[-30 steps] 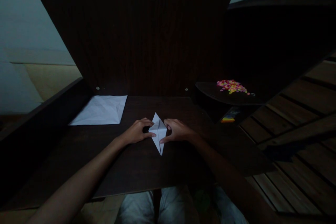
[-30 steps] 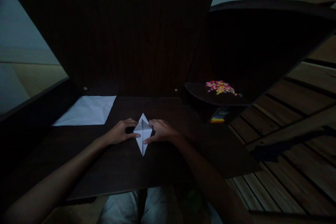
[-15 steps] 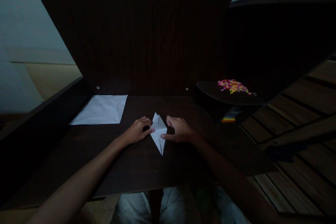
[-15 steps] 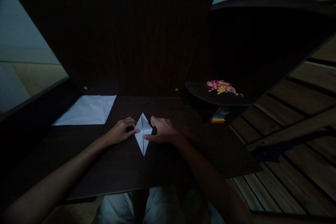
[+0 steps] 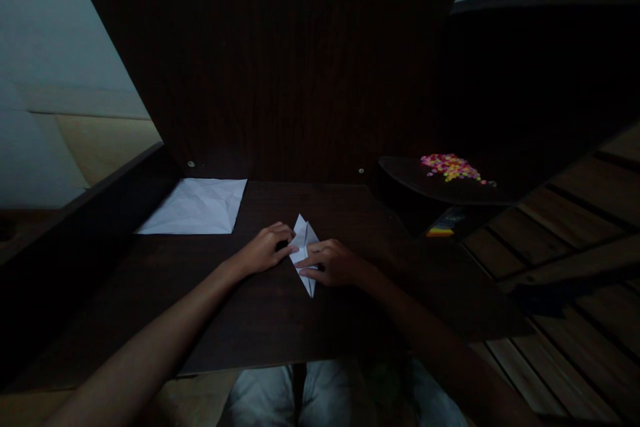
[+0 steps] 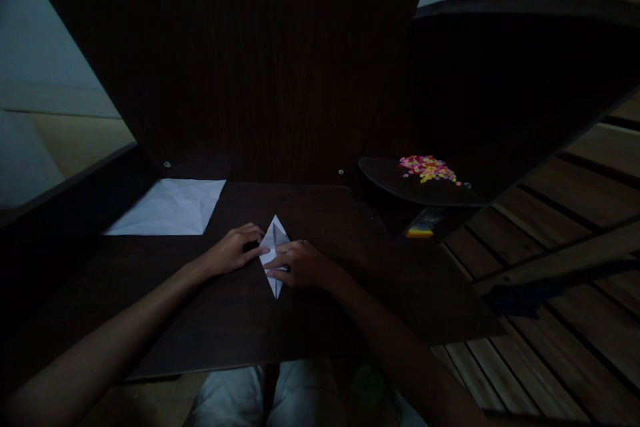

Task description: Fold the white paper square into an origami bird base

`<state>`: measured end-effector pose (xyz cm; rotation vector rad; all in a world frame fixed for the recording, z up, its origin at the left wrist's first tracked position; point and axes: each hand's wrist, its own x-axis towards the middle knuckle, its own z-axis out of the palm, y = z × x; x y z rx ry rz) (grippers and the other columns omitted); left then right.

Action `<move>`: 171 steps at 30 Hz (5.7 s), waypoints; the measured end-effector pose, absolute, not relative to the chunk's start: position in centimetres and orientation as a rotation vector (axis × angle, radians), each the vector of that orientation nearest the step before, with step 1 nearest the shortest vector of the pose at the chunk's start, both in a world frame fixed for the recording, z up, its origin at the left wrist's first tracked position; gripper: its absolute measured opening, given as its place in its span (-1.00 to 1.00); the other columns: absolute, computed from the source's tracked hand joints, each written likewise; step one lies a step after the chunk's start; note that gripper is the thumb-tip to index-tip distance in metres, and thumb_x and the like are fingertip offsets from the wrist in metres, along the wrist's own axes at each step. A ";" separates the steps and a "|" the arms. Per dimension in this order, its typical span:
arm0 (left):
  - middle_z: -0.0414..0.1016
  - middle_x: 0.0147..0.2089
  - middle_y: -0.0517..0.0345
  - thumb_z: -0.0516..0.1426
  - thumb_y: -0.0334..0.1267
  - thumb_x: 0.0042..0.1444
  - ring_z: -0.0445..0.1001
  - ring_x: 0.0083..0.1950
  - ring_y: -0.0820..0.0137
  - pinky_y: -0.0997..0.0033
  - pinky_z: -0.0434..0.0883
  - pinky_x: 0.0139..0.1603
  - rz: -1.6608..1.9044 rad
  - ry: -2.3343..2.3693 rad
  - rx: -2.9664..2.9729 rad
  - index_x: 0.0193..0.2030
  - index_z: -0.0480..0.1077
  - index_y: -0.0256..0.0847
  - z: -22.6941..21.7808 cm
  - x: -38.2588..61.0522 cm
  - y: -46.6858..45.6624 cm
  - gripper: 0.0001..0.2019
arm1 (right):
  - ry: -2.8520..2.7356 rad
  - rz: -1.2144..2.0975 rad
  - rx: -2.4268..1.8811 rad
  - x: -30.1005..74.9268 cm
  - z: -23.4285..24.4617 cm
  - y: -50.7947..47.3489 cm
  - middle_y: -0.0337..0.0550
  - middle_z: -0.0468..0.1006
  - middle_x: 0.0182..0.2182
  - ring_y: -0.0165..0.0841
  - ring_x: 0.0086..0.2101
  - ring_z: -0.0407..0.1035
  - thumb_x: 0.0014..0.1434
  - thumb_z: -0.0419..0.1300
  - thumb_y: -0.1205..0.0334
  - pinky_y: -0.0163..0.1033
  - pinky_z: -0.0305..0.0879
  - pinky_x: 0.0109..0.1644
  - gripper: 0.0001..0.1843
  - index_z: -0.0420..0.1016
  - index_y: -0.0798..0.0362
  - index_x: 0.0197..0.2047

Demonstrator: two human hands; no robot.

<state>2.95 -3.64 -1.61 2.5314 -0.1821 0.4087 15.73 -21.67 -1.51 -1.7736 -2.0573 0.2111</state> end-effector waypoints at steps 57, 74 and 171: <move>0.42 -0.40 0.13 0.08 -0.18 0.23 0.36 -0.29 0.35 0.38 0.29 -0.23 0.439 -0.173 2.555 -0.40 0.43 -0.23 -1.6 2.7 -3.9 -0.76 | -1.740 0.183 -1.747 18.4 -2.3 -20.6 -0.26 0.34 -0.53 -0.50 -0.52 0.23 0.05 0.33 0.32 -0.39 0.08 -0.44 -0.84 0.47 0.16 -0.50; 0.35 -0.49 0.20 0.17 -0.22 0.11 0.34 -0.41 0.42 0.45 0.24 -0.37 0.432 -0.056 2.531 -0.56 0.37 -0.23 -1.5 3.1 -4.5 -0.75 | -1.709 0.249 -1.734 18.1 -2.3 -19.9 -0.33 0.25 -0.59 -0.52 -0.56 0.15 0.02 0.31 0.33 -0.39 0.00 -0.48 -0.74 0.34 0.14 -0.61; 0.55 -0.22 0.04 0.19 -0.25 0.10 0.50 -0.18 0.29 0.35 0.40 -0.13 0.442 -0.044 2.313 -0.25 0.54 -0.24 -2.5 3.9 -5.7 -0.85 | -1.685 0.184 -1.584 18.3 -0.7 -19.9 -0.20 0.51 -0.51 -0.48 -0.52 0.32 0.10 0.29 0.29 -0.40 0.16 -0.44 -0.90 0.59 0.15 -0.38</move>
